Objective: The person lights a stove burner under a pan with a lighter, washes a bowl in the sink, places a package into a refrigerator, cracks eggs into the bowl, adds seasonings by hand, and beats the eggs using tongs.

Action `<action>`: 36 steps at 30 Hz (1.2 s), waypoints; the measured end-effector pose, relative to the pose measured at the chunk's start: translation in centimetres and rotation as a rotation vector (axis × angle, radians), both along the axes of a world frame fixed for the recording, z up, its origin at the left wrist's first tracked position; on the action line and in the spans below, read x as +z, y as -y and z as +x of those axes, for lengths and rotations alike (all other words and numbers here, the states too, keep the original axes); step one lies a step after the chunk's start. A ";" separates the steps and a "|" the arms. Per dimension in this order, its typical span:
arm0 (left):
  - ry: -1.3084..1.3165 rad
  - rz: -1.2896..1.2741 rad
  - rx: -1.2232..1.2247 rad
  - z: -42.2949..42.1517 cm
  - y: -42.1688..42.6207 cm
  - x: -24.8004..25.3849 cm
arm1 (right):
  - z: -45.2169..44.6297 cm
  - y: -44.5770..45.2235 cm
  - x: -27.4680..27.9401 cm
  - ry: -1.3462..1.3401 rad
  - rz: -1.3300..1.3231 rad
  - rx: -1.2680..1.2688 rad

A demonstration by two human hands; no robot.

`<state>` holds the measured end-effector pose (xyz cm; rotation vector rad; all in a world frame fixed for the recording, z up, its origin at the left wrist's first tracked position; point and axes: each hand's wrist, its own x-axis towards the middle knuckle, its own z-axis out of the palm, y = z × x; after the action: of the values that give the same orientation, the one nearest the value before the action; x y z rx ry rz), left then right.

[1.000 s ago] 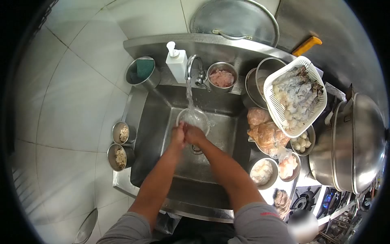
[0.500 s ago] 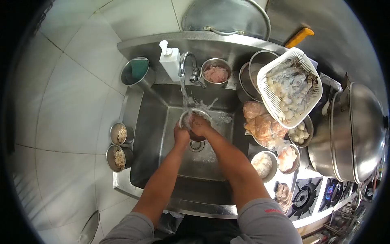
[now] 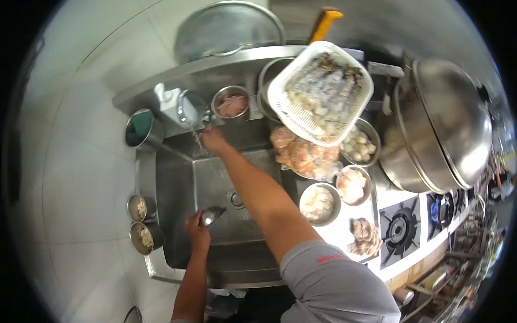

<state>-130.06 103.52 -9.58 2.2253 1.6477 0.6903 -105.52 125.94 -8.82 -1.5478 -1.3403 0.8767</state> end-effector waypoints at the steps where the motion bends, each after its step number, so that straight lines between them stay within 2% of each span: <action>1: -0.039 0.036 -0.092 0.2 1.2 0.9 | 0.1 1.3 1.3 -0.079 0.066 -0.100; 3: -0.072 0.071 -0.230 0.5 3.1 2.2 | 1.2 2.5 1.2 -0.071 0.077 0.025; 5: -0.104 -0.056 -0.138 0.0 4.2 3.0 | 1.0 7.9 3.7 0.180 0.053 0.070; 6: -0.121 0.156 -0.112 -0.5 4.6 3.0 | -0.6 11.8 4.3 0.083 0.074 -0.092; 7: -0.126 0.370 -0.085 -0.7 4.9 2.9 | -1.9 13.9 -0.4 -0.245 0.356 -0.074; 8: -0.160 0.354 -0.098 -0.6 5.3 4.1 | -1.3 21.0 7.4 -0.003 0.047 -0.111; 9: -0.193 0.337 -0.118 -0.4 5.9 5.3 | -1.4 24.5 4.6 0.237 -0.041 0.189; 10: -0.262 0.247 -0.246 -1.4 6.4 4.0 | -1.1 28.7 2.9 0.335 -0.009 0.434; 11: -0.335 0.166 -0.380 -2.3 6.9 2.6 | -1.9 33.6 -2.8 0.433 0.138 0.382; 12: -0.293 0.267 -0.430 -2.1 7.8 2.7 | -1.6 35.6 -2.1 0.601 -0.190 0.682; 13: -0.247 0.366 -0.475 -1.6 8.7 3.4 | -1.4 38.8 -0.1 0.531 -0.147 0.469; 14: -0.271 0.344 -0.373 -0.8 9.7 4.0 | -0.8 42.0 1.8 0.461 -0.099 0.263; 15: -0.300 0.316 -0.265 -0.3 11.1 4.7 | 0.2 43.8 2.5 0.461 -0.110 0.205; 16: -0.285 0.326 -0.313 -0.1 12.9 5.4 | 1.5 45.6 2.9 0.525 -0.187 0.406; 17: -0.343 0.374 -0.541 0.2 14.8 6.0 | 2.8 47.4 3.2 0.582 -0.267 0.612; 18: -0.406 0.428 -0.772 1.0 16.0 6.7 | 3.7 49.0 3.6 0.580 -0.277 0.561; 20: -0.351 0.416 -0.931 4.8 17.9 7.7 | 6.4 51.8 4.2 0.717 -0.236 0.683; 21: -0.318 0.419 -0.976 7.4 18.8 8.6 | 8.0 53.4 4.9 0.706 -0.263 0.615; 23: -0.259 0.451 -1.058 13.0 21.1 10.1 | 12.0 56.6 7.3 0.235 0.032 0.338; 24: -0.225 0.477 -1.092 16.0 22.4 10.7 | 14.2 59.1 8.6 0.235 0.027 0.276; 26: -0.154 0.526 -1.165 21.8 25.5 12.1 | 19.1 65.4 10.9 0.285 0.031 -0.018; 30: -0.036 0.574 -1.324 31.9 32.3 13.8 | 27.0 80.1 12.6 0.214 0.039 -0.333; 32: 0.013 0.573 -1.394 36.1 35.4 14.7 | 29.1 87.8 14.7 0.165 -0.075 -0.496; 34: 0.059 0.581 -1.460 39.5 37.4 15.2 | 31.0 93.9 13.6 0.177 -0.167 -0.652; 36: 0.116 0.586 -1.528 42.4 39.2 15.5 | 31.9 100.2 12.6 0.028 -0.149 -0.832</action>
<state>-87.61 64.32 5.91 2.7989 -0.6121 0.7580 -73.62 25.75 3.78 -1.9972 -0.5366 0.4235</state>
